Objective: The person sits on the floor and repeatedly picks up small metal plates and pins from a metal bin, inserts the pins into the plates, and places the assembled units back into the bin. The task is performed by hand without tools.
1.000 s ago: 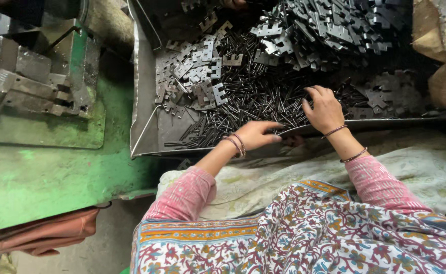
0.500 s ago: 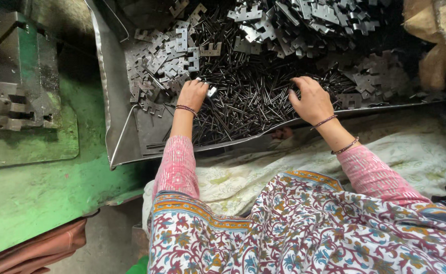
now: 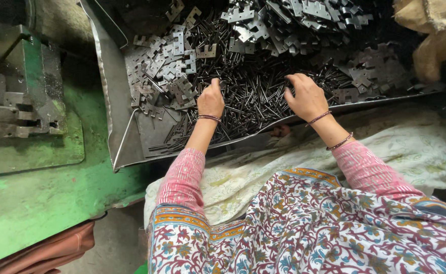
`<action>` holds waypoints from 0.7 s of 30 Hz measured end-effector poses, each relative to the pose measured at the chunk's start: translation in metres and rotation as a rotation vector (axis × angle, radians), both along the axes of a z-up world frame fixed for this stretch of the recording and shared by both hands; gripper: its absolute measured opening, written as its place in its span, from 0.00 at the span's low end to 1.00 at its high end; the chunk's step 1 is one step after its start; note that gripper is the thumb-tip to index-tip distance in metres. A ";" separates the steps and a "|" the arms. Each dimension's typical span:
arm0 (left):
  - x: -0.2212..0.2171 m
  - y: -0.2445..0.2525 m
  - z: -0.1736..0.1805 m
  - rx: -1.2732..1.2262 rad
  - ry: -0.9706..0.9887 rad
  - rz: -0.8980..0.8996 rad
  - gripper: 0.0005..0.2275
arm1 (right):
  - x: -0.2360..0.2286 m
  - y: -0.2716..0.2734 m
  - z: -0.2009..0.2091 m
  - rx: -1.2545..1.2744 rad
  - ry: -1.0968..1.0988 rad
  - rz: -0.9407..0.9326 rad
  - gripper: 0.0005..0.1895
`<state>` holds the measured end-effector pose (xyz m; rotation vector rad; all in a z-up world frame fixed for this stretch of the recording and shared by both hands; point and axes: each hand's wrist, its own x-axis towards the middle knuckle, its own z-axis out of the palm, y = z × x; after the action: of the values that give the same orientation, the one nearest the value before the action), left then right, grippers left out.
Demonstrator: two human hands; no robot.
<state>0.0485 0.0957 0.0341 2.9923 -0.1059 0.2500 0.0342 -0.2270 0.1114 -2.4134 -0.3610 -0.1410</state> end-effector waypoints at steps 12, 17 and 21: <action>-0.014 -0.004 -0.034 -0.501 0.233 0.157 0.17 | 0.000 -0.001 -0.001 0.005 -0.028 -0.021 0.16; -0.011 -0.004 -0.048 -0.528 0.221 0.181 0.17 | -0.001 -0.002 0.001 -0.003 0.011 -0.018 0.16; -0.013 -0.017 -0.045 -0.567 0.279 0.207 0.17 | 0.000 -0.002 0.002 0.004 0.001 -0.027 0.16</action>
<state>0.0351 0.0784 -0.0104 2.4366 0.2610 -0.1066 0.0339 -0.2293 0.1136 -2.4153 -0.3280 -0.1525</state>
